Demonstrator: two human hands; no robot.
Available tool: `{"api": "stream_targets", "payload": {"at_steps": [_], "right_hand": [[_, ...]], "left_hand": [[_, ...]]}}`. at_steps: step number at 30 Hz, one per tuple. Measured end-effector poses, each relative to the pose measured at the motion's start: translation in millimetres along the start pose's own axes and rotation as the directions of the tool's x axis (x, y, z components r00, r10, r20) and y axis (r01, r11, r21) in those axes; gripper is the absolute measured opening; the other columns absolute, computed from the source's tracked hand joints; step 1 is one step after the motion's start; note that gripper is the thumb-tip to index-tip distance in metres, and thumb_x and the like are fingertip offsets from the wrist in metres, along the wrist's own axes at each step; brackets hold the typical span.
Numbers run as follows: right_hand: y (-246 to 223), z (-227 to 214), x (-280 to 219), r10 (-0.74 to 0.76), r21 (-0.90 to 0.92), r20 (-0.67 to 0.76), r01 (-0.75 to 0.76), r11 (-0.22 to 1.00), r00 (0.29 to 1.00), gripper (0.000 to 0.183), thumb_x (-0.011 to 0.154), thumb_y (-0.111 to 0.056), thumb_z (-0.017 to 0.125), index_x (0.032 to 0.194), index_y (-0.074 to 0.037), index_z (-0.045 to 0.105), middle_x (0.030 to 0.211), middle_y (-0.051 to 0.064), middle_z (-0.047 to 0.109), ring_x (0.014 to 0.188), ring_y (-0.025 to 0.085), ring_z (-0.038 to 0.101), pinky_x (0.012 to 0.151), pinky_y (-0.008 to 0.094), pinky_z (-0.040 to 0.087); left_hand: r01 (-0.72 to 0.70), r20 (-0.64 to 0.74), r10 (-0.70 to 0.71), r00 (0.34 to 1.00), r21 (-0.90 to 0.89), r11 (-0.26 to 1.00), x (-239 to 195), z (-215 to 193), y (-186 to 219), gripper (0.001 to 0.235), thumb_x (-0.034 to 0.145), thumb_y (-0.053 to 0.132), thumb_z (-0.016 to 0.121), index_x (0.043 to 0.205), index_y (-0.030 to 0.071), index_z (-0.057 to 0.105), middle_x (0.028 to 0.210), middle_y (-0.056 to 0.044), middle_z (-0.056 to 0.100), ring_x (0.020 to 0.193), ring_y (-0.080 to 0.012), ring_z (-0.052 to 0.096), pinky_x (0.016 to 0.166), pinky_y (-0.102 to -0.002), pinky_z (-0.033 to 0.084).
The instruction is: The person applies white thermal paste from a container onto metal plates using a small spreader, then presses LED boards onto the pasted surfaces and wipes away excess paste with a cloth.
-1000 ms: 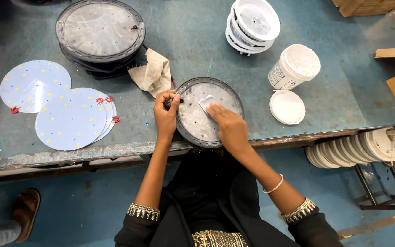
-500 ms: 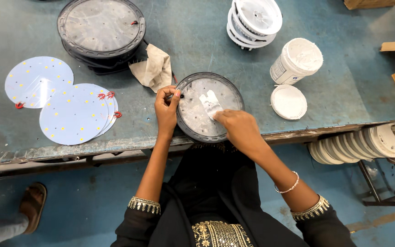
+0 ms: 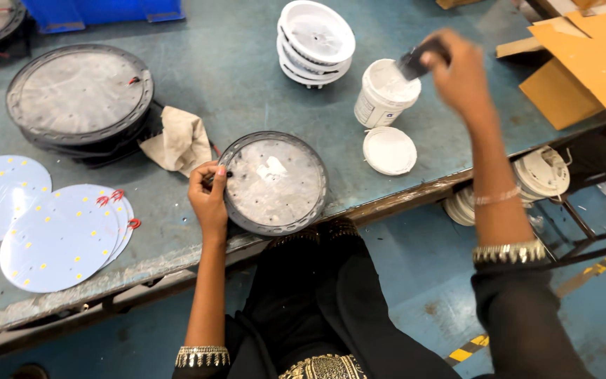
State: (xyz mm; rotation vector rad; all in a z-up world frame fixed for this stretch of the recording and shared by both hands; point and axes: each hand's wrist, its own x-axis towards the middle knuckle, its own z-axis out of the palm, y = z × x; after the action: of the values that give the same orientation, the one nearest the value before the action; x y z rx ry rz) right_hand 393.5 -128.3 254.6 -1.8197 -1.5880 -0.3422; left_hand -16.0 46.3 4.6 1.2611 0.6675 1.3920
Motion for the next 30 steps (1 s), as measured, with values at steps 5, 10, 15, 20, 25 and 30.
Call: {"api": "stream_targets", "payload": {"at_steps": [5, 10, 15, 20, 25, 30], "right_hand": [[98, 0, 27, 0.009, -0.086, -0.021, -0.011, 0.996, 1.0, 0.03, 0.092, -0.001, 0.077, 0.119, 0.003, 0.066, 0.103, 0.023, 0.074, 0.095, 0.033, 0.075, 0.083, 0.039, 0.056], [123, 25, 36, 0.109, -0.078, 0.044, -0.105, 0.991, 0.993, 0.03, 0.089, -0.005, 0.08, 0.115, 0.002, 0.066, 0.101, 0.024, 0.073, 0.094, 0.035, 0.074, 0.079, 0.04, 0.056], [100, 32, 42, 0.176, -0.177, 0.139, -0.15, 0.973, 0.975, 0.025, 0.091, -0.004, 0.073, 0.115, -0.003, 0.066, 0.101, 0.021, 0.075, 0.094, 0.038, 0.072, 0.081, 0.044, 0.054], [79, 31, 38, 0.177, -0.214, 0.197, -0.134, 0.968, 0.964, 0.026, 0.09, -0.003, 0.07, 0.116, -0.007, 0.069, 0.1, 0.019, 0.075, 0.091, 0.039, 0.071, 0.079, 0.045, 0.054], [82, 32, 29, 0.15, -0.231, 0.2, -0.103, 0.968, 0.968, 0.026, 0.091, 0.0, 0.064, 0.115, -0.006, 0.071, 0.099, 0.022, 0.073, 0.09, 0.041, 0.069, 0.078, 0.047, 0.054], [98, 37, 27, 0.164, -0.301, 0.217, -0.094, 0.949, 0.962, 0.03, 0.089, 0.003, 0.061, 0.116, -0.004, 0.073, 0.096, 0.024, 0.073, 0.09, 0.043, 0.068, 0.08, 0.049, 0.054]], "left_hand": [[0.014, 0.002, -0.014, 1.0, -0.024, 1.0, 0, 0, 3, 0.015, 0.1, 0.016, 0.073, 0.101, 0.004, 0.065, 0.114, -0.003, 0.066, 0.086, -0.0062, 0.052, 0.08, -0.022, 0.044], [0.03, 0.005, -0.03, 1.0, -0.044, 0.999, 0, 2, 7, 0.014, 0.1, 0.015, 0.072, 0.101, 0.003, 0.064, 0.115, -0.004, 0.066, 0.089, -0.0061, 0.055, 0.083, -0.022, 0.045], [0.037, 0.008, -0.037, 0.999, -0.045, 0.998, 1, 1, 9, 0.014, 0.1, 0.014, 0.072, 0.101, 0.003, 0.065, 0.115, -0.004, 0.066, 0.089, -0.0063, 0.054, 0.083, -0.022, 0.044], [0.053, 0.005, -0.053, 0.999, -0.06, 0.997, 1, 2, 11, 0.014, 0.1, 0.014, 0.072, 0.102, 0.003, 0.065, 0.116, -0.003, 0.066, 0.09, -0.0053, 0.055, 0.083, -0.021, 0.045], [0.066, 0.004, -0.066, 0.998, -0.041, 0.997, 1, 2, 12, 0.015, 0.1, 0.015, 0.072, 0.102, 0.003, 0.065, 0.115, -0.002, 0.066, 0.087, -0.0043, 0.053, 0.08, -0.021, 0.044], [0.07, 0.007, -0.07, 0.998, -0.055, 0.996, 1, 1, 10, 0.015, 0.1, 0.016, 0.073, 0.103, 0.003, 0.065, 0.112, -0.002, 0.066, 0.087, -0.0041, 0.053, 0.081, -0.02, 0.044]]}}
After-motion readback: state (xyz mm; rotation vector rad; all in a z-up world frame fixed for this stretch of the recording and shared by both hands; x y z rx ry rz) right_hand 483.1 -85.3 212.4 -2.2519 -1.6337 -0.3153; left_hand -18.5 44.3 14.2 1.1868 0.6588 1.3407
